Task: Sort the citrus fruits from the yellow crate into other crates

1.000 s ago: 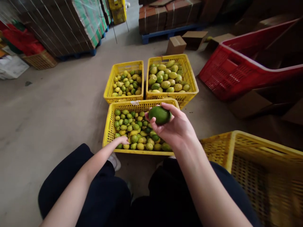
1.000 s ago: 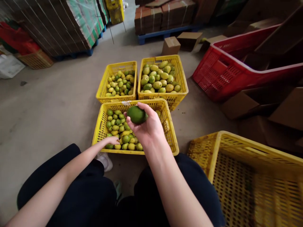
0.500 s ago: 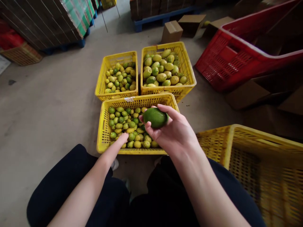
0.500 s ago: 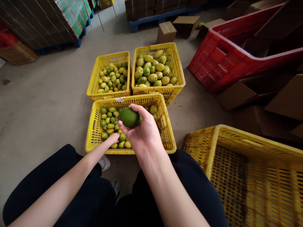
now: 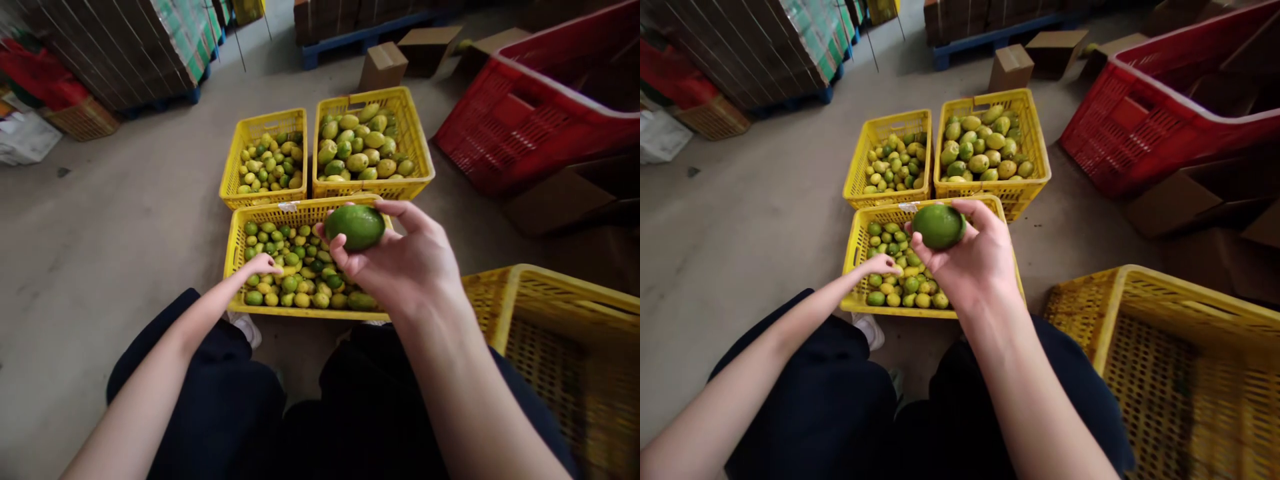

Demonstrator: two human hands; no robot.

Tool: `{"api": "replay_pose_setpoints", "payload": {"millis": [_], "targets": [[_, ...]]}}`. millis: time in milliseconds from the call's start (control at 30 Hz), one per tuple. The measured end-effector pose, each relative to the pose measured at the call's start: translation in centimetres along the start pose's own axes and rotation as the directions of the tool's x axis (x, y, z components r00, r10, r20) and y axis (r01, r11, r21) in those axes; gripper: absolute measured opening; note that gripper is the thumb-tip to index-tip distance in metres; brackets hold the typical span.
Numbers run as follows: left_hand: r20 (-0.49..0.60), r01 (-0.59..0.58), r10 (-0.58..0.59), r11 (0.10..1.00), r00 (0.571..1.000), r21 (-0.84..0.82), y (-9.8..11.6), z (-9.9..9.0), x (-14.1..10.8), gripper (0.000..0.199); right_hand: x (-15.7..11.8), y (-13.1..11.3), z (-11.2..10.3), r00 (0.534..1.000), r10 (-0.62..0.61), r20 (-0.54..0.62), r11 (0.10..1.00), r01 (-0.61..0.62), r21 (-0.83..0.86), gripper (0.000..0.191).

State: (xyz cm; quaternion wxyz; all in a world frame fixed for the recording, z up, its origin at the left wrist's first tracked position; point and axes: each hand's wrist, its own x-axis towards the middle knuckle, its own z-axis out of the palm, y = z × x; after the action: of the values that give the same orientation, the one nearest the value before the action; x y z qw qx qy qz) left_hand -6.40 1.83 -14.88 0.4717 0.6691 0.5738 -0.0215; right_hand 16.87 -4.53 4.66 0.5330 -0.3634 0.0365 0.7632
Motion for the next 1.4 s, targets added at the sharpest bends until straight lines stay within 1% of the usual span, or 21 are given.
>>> {"api": "replay_pose_setpoints", "payload": {"millis": [67, 100, 133, 167, 200, 267, 300, 367, 433, 500, 600, 667, 733, 800, 933, 1033, 1100, 1167, 1233, 1300, 1400], "targets": [[-0.036, 0.002, -0.003, 0.999, 0.999, -0.042, 1.3, -2.4, -0.4, 0.036, -0.4, -0.3, 0.3, 0.998, -0.054, 0.012, 0.999, 0.054, 0.009, 0.013], [-0.058, -0.014, 0.008, 0.995, 0.998, -0.099, 2.3, -3.6, -0.9, 0.037, -0.6, -0.4, 0.5, 0.996, -0.086, 0.028, 0.996, 0.085, 0.011, 0.014], [-0.082, -0.045, 0.028, 0.974, 0.996, -0.222, 3.5, -4.8, -1.7, 0.038, -0.8, -0.5, 0.6, 0.992, -0.114, 0.049, 0.994, 0.113, 0.010, 0.015], [-0.118, -0.090, 0.051, 0.931, 0.992, -0.354, 4.9, -5.9, -2.7, 0.039, -0.9, -0.4, 0.6, 0.989, -0.131, 0.072, 0.991, 0.131, 0.004, 0.015], [-0.131, -0.137, 0.085, 0.870, 0.988, -0.473, 6.4, -6.8, -3.9, 0.041, -1.1, -0.3, 0.7, 0.986, -0.135, 0.096, 0.991, 0.136, -0.008, 0.016], [-0.159, -0.240, 0.179, 0.736, 0.971, -0.633, 9.3, -7.6, -6.7, 0.041, -1.5, 0.1, 0.7, 0.984, -0.103, 0.143, 0.993, 0.109, -0.036, 0.017], [-0.184, -0.293, 0.231, 0.677, 0.956, -0.675, 10.5, -7.6, -8.0, 0.040, -1.6, 0.4, 0.8, 0.984, -0.075, 0.164, 0.995, 0.084, -0.051, 0.017], [-0.270, -0.397, 0.297, 0.574, 0.916, -0.716, 12.1, -6.8, -10.2, 0.039, -1.9, 1.0, 0.7, 0.979, -0.022, 0.202, 0.996, 0.039, -0.083, 0.020], [-0.375, -0.484, 0.311, 0.473, 0.873, -0.736, 13.0, -5.3, -11.4, 0.039, -1.9, 1.5, 0.4, 0.972, 0.013, 0.234, 0.993, 0.015, -0.115, 0.024], [-0.455, -0.529, 0.272, 0.378, 0.848, -0.760, 13.5, -3.6, -11.7, 0.040, -1.6, 1.8, 0.1, 0.967, 0.020, 0.254, 0.991, 0.014, -0.132, 0.027], [-0.502, -0.547, 0.222, 0.261, 0.836, -0.795, 14.1, -1.8, -11.5, 0.043, -1.3, 1.8, -0.5, 0.961, -0.017, 0.277, 0.992, 0.050, -0.114, 0.031], [-0.523, -0.567, 0.232, 0.210, 0.820, -0.796, 14.5, -1.1, -11.6, 0.043, -1.4, 1.7, -0.6, 0.958, -0.056, 0.280, 0.994, 0.081, -0.079, 0.030], [-0.537, -0.587, 0.257, 0.192, 0.803, -0.786, 14.8, -0.9, -12.0, 0.044, -1.7, 1.4, -0.7, 0.960, -0.096, 0.264, 0.994, 0.108, -0.032, 0.027], [-0.552, -0.607, 0.271, 0.195, 0.788, -0.770, 15.0, -1.1, -12.4, 0.044, -2.0, 1.1, -0.5, 0.957, -0.146, 0.249, 0.989, 0.148, 0.011, 0.023], [-0.586, -0.637, 0.262, 0.190, 0.766, -0.747, 15.1, -2.1, -13.0, 0.042, -2.0, 0.8, -0.1, 0.932, -0.224, 0.286, 0.974, 0.224, 0.034, 0.021], [-0.605, -0.648, 0.245, 0.166, 0.757, -0.743, 15.3, -2.8, -13.1, 0.040, -1.3, 1.1, 0.5, 0.926, -0.258, 0.277, 0.965, 0.258, 0.040, 0.022], [-0.626, -0.664, 0.233, 0.149, 0.744, -0.733, 15.5, -3.0, -13.0, 0.040, -0.8, 1.7, 0.9, 0.914, -0.320, 0.248, 0.946, 0.323, 0.031, 0.022], [-0.649, -0.686, 0.234, 0.153, 0.724, -0.711, 15.8, -3.1, -12.9, 0.040, -0.5, 2.3, 1.5, 0.888, -0.380, 0.257, 0.917, 0.397, -0.017, 0.022], [-0.666, -0.709, 0.246, 0.177, 0.704, -0.683, 16.1, -2.8, -12.6, 0.040, -0.4, 2.7, 1.9, 0.877, -0.377, 0.299, 0.904, 0.419, -0.089, 0.026], [-0.679, -0.726, 0.260, 0.205, 0.687, -0.656, 16.3, -2.5, -12.2, 0.040, -0.3, 2.9, 2.2, 0.896, -0.321, 0.307, 0.915, 0.377, -0.143, 0.030], [-0.683, -0.735, 0.272, 0.230, 0.677, -0.637, 16.4, -2.1, -11.7, 0.041, -0.3, 2.5, 2.2, 0.932, -0.268, 0.244, 0.939, 0.310, -0.149, 0.035]]}}
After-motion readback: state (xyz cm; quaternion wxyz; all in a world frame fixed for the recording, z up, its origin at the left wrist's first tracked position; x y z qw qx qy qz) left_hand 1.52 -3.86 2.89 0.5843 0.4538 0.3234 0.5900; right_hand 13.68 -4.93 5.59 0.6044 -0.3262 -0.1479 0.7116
